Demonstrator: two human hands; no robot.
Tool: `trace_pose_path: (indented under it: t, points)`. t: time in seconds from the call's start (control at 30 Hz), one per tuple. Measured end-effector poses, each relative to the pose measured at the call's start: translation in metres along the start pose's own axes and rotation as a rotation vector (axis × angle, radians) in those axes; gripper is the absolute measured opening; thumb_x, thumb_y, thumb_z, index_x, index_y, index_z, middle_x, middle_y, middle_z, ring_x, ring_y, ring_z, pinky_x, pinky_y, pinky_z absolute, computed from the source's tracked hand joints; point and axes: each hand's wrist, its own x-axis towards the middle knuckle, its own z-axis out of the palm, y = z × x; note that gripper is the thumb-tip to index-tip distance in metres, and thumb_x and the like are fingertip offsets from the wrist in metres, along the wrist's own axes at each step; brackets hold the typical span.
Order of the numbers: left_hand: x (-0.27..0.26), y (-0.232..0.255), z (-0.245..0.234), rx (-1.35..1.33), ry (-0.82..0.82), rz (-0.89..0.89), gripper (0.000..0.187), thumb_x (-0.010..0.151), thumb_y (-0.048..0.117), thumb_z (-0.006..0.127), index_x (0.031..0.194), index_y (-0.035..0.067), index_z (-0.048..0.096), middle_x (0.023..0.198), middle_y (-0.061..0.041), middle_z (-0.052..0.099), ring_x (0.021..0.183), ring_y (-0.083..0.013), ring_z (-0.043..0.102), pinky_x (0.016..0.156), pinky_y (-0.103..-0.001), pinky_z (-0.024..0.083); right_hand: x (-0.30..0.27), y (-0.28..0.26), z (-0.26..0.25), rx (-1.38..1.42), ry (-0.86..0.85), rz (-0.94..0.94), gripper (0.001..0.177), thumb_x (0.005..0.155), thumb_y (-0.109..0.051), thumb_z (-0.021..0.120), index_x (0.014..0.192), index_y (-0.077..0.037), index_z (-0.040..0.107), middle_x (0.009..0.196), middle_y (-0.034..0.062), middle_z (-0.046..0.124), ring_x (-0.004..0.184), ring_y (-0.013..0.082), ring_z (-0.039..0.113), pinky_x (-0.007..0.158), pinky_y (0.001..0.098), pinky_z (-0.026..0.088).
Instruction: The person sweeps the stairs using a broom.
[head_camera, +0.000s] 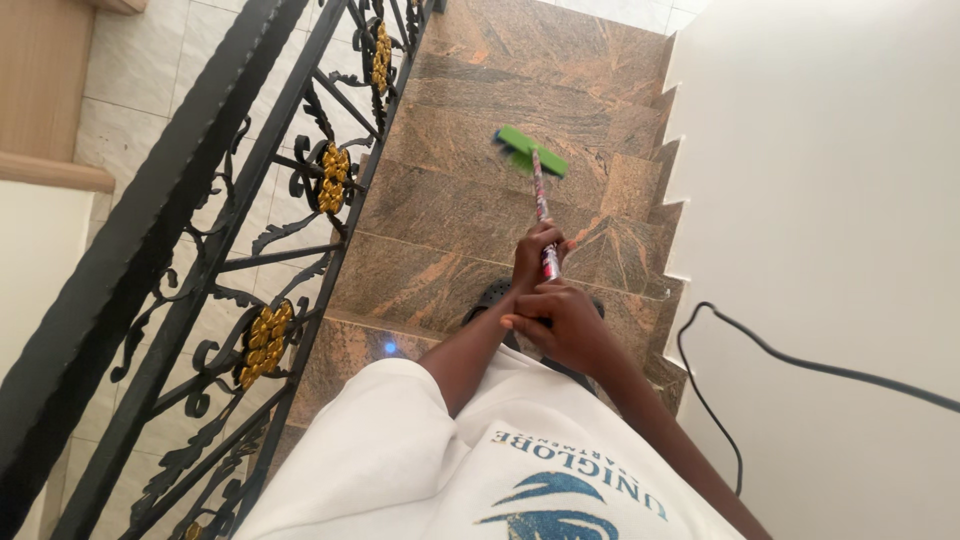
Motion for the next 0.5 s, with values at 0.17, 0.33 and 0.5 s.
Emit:
trace_pose_path:
  t: [0.17, 0.33, 0.5]
  points:
    - [0.037, 0.033, -0.001, 0.056, -0.031, 0.053, 0.009, 0.095, 0.003, 0.066, 0.098, 0.011, 0.064, 0.08, -0.003, 0.064, 0.076, -0.0186, 0.063, 0.069, -0.035, 0.055, -0.005, -0.021, -0.024, 0.41, 0.448, 0.284, 0.026, 0.097, -0.026, 0.071, 0.081, -0.006, 0.073, 0.069, 0.0039, 0.067, 0.056, 0.0091, 0.053, 0.051, 0.0273, 0.04]
    - [0.058, 0.085, -0.019, 0.075, 0.02, 0.023, 0.019, 0.084, 0.008, 0.072, 0.1, 0.011, 0.062, 0.072, -0.003, 0.061, 0.07, -0.0183, 0.061, 0.064, -0.036, 0.051, 0.01, -0.055, -0.059, 0.931, 0.944, 0.129, 0.031, 0.11, -0.027, 0.063, 0.091, -0.003, 0.066, 0.075, 0.0069, 0.063, 0.058, 0.0101, 0.049, 0.059, 0.0255, 0.045]
    - [0.045, 0.078, -0.034, 0.19, 0.069, -0.045, 0.013, 0.09, 0.011, 0.072, 0.083, 0.008, 0.061, 0.066, -0.006, 0.06, 0.071, -0.0224, 0.057, 0.062, -0.039, 0.048, 0.018, -0.05, -0.067, 1.078, 1.001, 0.165, 0.036, 0.112, -0.03, 0.061, 0.087, -0.004, 0.064, 0.061, 0.0021, 0.048, 0.054, 0.0113, 0.048, 0.068, 0.0277, 0.054]
